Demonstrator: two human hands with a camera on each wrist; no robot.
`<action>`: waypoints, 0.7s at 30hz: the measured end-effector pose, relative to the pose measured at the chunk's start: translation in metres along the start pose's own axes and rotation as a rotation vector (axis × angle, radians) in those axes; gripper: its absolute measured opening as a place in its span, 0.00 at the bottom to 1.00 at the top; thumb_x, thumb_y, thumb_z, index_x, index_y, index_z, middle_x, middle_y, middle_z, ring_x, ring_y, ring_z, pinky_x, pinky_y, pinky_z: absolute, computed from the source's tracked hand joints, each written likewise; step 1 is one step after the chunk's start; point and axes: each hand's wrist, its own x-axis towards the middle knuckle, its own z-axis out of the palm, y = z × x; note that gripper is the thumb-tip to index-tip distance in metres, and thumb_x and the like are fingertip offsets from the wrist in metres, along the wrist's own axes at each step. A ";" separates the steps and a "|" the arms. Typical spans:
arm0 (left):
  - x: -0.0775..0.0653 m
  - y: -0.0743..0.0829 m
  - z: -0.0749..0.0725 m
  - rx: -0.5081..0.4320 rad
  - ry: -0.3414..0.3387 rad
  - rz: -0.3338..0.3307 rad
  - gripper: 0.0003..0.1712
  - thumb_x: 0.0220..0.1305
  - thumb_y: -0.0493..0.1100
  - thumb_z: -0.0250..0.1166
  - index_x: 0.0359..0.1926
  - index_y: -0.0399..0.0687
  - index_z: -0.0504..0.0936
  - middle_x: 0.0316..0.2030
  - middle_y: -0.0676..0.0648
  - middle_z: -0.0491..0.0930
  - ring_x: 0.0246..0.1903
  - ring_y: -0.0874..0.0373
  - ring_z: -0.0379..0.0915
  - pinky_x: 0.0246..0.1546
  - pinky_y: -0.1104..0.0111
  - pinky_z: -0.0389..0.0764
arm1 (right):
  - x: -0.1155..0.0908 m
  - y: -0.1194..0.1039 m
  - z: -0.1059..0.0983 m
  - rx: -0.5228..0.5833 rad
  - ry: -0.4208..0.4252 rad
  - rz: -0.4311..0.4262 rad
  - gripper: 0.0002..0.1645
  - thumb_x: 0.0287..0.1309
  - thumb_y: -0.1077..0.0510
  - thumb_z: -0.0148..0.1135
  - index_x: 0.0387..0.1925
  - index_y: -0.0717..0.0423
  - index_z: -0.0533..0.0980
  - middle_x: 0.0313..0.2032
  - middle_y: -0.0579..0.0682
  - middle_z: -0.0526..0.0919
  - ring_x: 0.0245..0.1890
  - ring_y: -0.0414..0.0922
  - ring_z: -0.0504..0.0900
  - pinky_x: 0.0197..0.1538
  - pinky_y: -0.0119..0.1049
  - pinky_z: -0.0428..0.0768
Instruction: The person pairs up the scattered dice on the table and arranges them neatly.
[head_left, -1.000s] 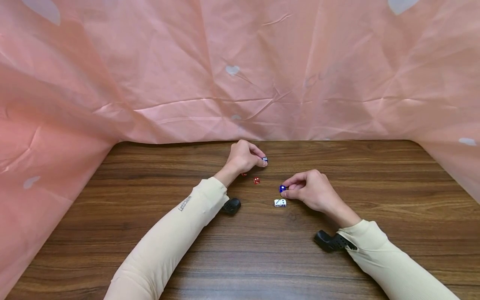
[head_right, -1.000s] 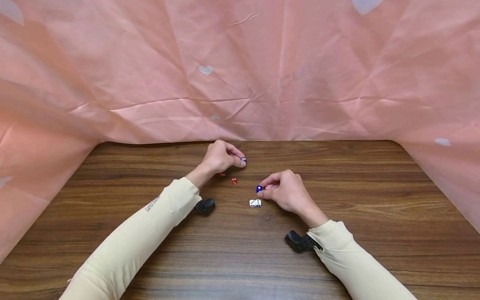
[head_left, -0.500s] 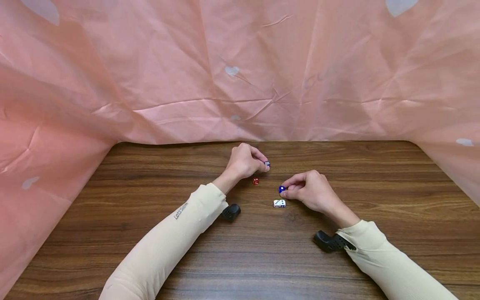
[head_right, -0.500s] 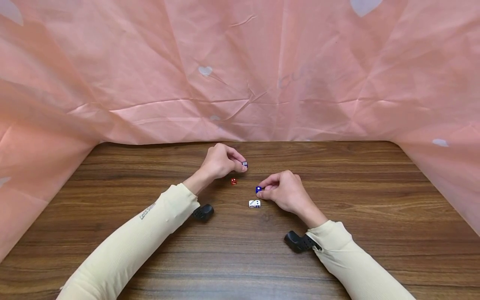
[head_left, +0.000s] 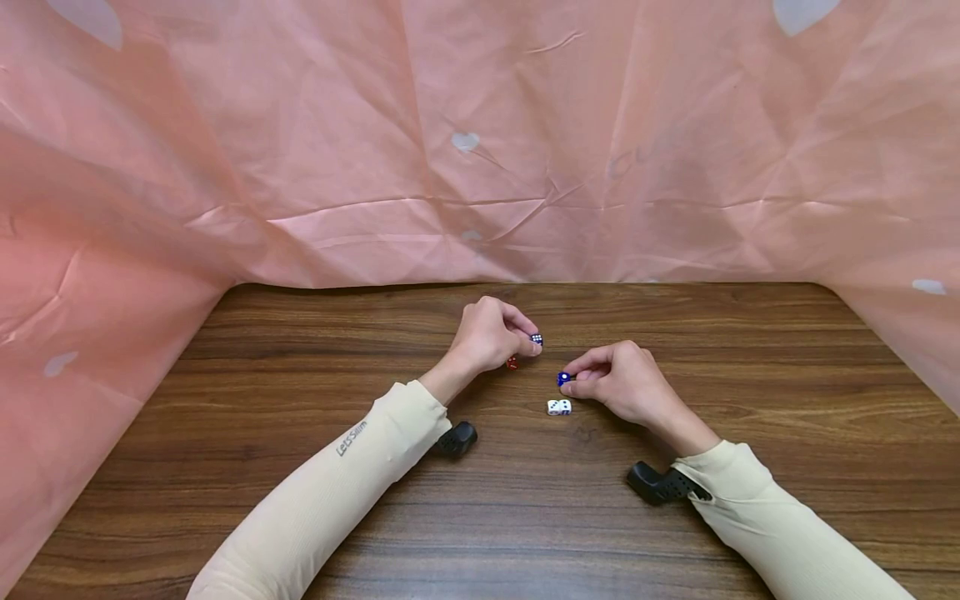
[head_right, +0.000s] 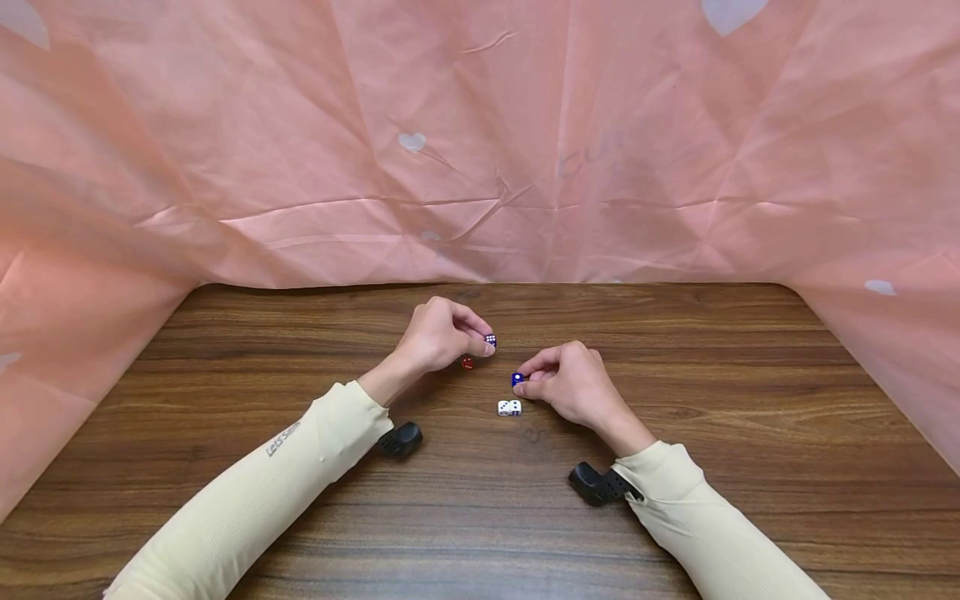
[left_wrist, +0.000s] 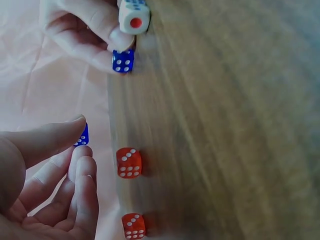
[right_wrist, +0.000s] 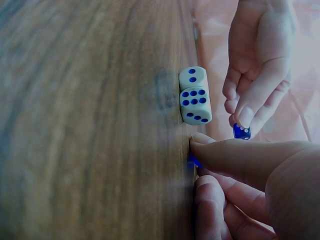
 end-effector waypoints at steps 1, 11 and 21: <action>-0.001 0.000 0.001 -0.012 -0.004 0.000 0.08 0.52 0.43 0.84 0.35 0.54 0.94 0.26 0.54 0.91 0.28 0.56 0.86 0.29 0.72 0.78 | 0.000 0.000 0.000 0.001 0.000 -0.001 0.11 0.53 0.47 0.81 0.37 0.45 0.92 0.26 0.39 0.90 0.30 0.35 0.83 0.37 0.33 0.76; -0.010 0.001 0.007 -0.016 -0.010 0.028 0.08 0.52 0.43 0.84 0.34 0.54 0.94 0.28 0.55 0.92 0.31 0.65 0.83 0.34 0.72 0.79 | 0.000 0.000 -0.001 -0.001 -0.003 -0.002 0.11 0.54 0.47 0.81 0.37 0.45 0.92 0.26 0.39 0.90 0.30 0.36 0.83 0.37 0.34 0.76; -0.015 0.003 0.014 0.030 -0.013 0.034 0.08 0.52 0.46 0.85 0.34 0.56 0.95 0.28 0.57 0.92 0.38 0.64 0.85 0.44 0.69 0.81 | 0.000 0.000 -0.001 -0.004 -0.002 0.000 0.11 0.54 0.48 0.81 0.38 0.45 0.92 0.27 0.40 0.90 0.30 0.36 0.83 0.38 0.35 0.76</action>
